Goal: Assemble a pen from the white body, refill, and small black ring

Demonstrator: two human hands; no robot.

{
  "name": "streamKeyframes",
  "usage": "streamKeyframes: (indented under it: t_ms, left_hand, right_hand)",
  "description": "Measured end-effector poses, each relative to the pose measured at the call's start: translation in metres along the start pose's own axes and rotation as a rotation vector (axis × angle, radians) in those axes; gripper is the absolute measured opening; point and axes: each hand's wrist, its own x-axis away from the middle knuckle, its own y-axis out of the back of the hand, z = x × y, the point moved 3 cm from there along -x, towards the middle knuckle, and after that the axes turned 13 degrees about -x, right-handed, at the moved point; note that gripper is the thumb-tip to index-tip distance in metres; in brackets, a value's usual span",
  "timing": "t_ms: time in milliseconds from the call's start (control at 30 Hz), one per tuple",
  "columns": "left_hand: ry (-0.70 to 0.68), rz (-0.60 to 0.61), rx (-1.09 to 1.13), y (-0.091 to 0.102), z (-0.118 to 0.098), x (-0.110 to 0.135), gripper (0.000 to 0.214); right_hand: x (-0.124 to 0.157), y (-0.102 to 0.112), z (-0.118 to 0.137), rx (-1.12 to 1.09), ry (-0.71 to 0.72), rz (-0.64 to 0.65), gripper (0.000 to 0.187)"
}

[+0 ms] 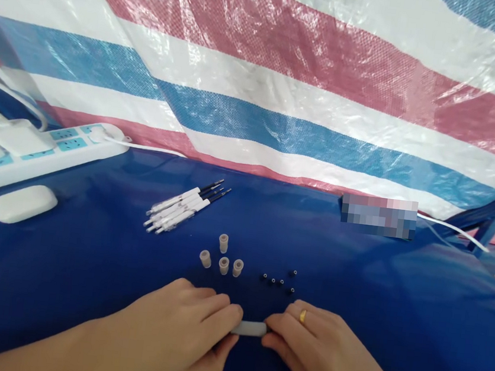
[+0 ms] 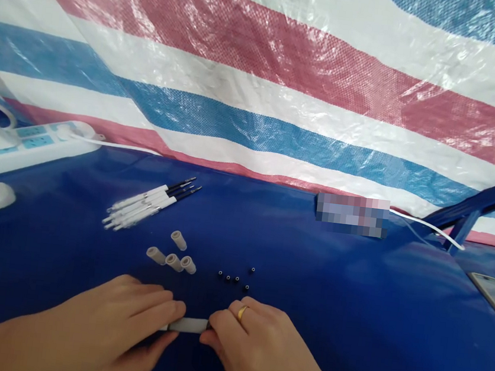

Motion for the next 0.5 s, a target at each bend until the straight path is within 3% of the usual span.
streamKeyframes:
  t_ms: [200,500]
  left_hand:
    - [0.033,-0.011,0.013,0.000,0.000,0.004,0.017]
    - [0.059,0.004,0.033,0.001,0.001,0.003,0.014]
  right_hand:
    - [0.000,0.003,-0.006,-0.191,-0.045,-0.065,0.035]
    - [0.003,0.011,-0.003,-0.126,-0.177,-0.010,0.014]
